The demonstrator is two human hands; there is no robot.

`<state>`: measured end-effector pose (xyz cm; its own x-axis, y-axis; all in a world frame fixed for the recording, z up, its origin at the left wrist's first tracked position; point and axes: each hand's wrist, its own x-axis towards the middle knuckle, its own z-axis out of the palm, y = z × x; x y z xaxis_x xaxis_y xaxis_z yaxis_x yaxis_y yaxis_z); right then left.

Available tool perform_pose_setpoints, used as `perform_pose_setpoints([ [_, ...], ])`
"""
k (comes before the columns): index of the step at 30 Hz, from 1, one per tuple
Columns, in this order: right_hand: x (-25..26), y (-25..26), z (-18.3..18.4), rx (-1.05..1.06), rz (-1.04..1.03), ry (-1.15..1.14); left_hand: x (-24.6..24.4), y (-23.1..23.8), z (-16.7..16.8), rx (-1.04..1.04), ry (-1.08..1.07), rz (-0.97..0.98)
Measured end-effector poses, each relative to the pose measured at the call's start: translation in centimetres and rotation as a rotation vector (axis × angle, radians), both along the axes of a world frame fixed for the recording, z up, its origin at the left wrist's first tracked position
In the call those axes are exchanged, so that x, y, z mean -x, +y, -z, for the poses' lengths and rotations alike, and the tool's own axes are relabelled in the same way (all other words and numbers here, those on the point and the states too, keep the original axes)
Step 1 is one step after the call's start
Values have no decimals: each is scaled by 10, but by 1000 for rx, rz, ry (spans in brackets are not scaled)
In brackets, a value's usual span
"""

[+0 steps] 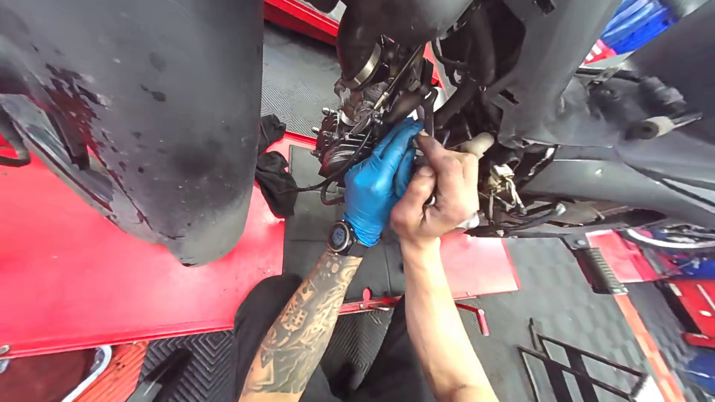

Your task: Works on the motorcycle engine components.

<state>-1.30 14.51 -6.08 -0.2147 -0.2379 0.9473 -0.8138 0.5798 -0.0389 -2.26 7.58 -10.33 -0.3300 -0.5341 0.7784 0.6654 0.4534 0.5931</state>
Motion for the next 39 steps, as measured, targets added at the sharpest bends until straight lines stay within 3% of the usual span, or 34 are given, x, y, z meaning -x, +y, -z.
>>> perform_pose_setpoints([
  [8,-1,-3,-3,-113,-8,-200,-1,-3,1,-135,30,134],
  [20,3,2,-4,-87,-78,-197,-3,0,-3,-127,-37,49],
  [31,-6,8,-94,-152,4,-435,-2,4,-4,-82,-38,7],
  [39,-25,18,-95,-181,30,-420,0,4,-3,-71,-33,-12],
])
